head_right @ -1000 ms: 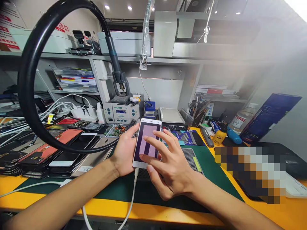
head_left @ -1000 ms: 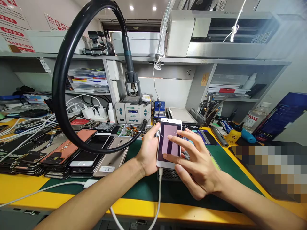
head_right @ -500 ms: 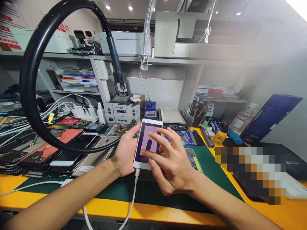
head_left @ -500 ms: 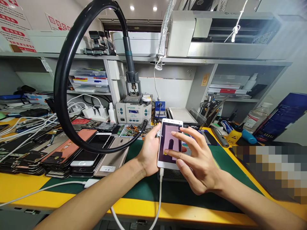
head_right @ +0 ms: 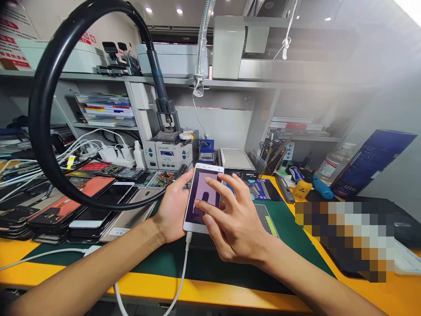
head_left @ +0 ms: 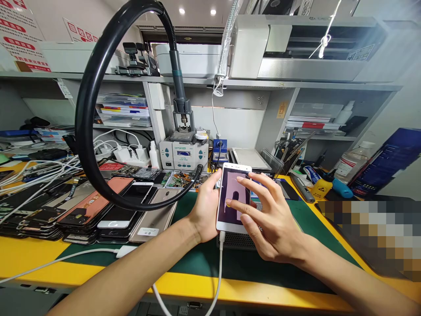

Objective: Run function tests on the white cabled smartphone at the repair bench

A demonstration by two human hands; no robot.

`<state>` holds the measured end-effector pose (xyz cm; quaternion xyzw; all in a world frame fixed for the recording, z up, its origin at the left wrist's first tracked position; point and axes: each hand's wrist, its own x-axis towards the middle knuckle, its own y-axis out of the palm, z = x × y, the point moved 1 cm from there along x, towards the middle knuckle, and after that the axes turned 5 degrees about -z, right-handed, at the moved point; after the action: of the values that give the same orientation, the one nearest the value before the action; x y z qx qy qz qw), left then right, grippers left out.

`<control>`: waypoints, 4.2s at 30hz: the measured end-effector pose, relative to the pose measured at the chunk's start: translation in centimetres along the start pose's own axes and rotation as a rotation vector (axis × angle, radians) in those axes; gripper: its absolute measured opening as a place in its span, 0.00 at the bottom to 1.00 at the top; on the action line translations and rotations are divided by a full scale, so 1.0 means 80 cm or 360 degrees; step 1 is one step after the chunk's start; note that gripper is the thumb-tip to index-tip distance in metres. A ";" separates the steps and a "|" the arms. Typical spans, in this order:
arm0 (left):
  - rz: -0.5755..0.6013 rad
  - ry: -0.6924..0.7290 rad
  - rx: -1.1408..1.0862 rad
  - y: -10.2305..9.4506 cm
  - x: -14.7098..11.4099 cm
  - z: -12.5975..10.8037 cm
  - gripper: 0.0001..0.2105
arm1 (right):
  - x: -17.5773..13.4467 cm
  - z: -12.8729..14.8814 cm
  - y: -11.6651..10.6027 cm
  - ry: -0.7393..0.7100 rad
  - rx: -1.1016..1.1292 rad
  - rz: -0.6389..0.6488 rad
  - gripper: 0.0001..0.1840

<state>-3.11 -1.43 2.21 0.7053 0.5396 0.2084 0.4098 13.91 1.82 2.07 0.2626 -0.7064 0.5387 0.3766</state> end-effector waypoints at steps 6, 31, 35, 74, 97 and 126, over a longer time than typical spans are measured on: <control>0.0021 0.0008 -0.0011 -0.003 0.002 0.000 0.31 | 0.001 0.002 0.000 -0.0017 0.0014 0.0044 0.19; -0.0003 0.0010 0.0009 -0.005 0.003 0.003 0.30 | -0.002 0.008 -0.002 -0.0099 0.0218 0.0034 0.17; 0.0009 0.0051 0.0015 -0.003 0.003 0.003 0.30 | -0.003 0.008 0.001 -0.0076 0.0176 0.0018 0.17; 0.0011 -0.0019 0.0014 0.004 0.000 0.008 0.30 | 0.001 -0.002 -0.001 0.0188 -0.0029 0.0039 0.21; 0.0012 -0.0078 0.0098 0.000 0.000 0.019 0.31 | 0.000 -0.014 -0.003 0.0241 -0.0068 -0.0011 0.21; -0.0135 -0.0178 0.0265 -0.001 -0.001 0.017 0.35 | -0.001 -0.032 -0.006 0.0238 -0.0131 -0.0077 0.22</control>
<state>-2.17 -2.00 1.35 0.7240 0.5608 0.1055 0.3876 14.99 4.15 2.61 0.2230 -0.6913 0.5181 0.4517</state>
